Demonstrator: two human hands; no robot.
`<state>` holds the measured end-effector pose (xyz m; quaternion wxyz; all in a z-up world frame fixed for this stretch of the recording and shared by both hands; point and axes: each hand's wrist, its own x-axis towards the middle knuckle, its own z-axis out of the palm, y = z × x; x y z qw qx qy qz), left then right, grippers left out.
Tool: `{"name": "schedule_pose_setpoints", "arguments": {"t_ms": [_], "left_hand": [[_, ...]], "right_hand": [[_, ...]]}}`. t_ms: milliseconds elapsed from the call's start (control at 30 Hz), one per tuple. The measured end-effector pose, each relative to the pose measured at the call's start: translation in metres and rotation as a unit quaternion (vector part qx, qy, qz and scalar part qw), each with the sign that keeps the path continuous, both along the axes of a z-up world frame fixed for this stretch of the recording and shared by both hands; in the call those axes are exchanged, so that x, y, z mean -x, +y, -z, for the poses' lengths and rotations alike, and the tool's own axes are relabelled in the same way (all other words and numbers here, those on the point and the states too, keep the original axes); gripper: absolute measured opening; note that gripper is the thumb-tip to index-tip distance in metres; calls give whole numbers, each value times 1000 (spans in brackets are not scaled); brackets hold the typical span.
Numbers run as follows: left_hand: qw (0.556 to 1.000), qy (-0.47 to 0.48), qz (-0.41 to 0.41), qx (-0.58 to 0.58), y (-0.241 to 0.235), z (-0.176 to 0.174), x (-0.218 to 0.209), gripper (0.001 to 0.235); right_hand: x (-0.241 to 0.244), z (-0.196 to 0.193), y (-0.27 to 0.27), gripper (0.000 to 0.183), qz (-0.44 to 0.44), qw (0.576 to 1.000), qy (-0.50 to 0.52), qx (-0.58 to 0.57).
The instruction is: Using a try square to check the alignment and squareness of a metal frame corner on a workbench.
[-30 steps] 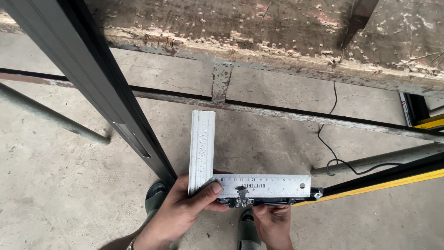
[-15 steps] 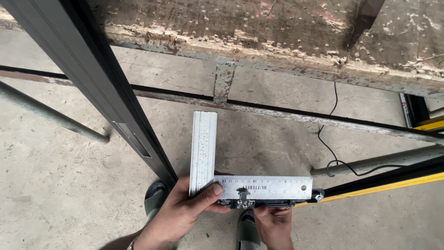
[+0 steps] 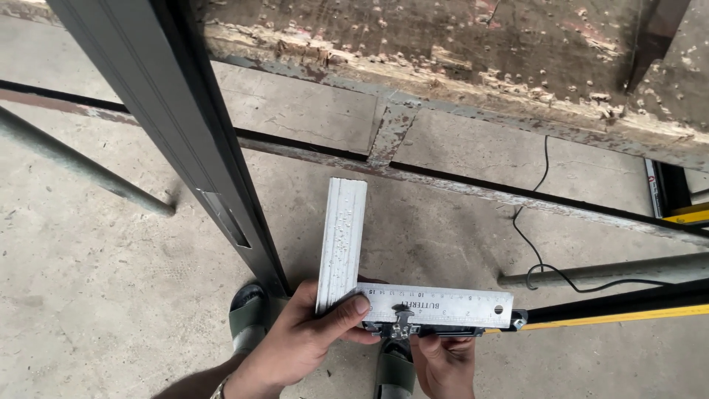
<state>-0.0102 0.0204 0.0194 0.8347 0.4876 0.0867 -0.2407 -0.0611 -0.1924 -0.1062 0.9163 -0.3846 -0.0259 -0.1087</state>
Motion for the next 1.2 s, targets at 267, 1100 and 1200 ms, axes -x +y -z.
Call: {"name": "schedule_pose_setpoints", "arguments": {"t_ms": [267,1100,1200], "left_hand": [[999,-23,-7,29,-4,13,3,29],[1000,6,14,18,-20,38,-16,32],[1000,26,3,5,-20,36,-13,33]], "right_hand": [[5,5,-5,62,23,999,23,3],[-10,4,-14,50,32,998,47,15],[-11,-6,-11,47,11,1000,12,18]]}}
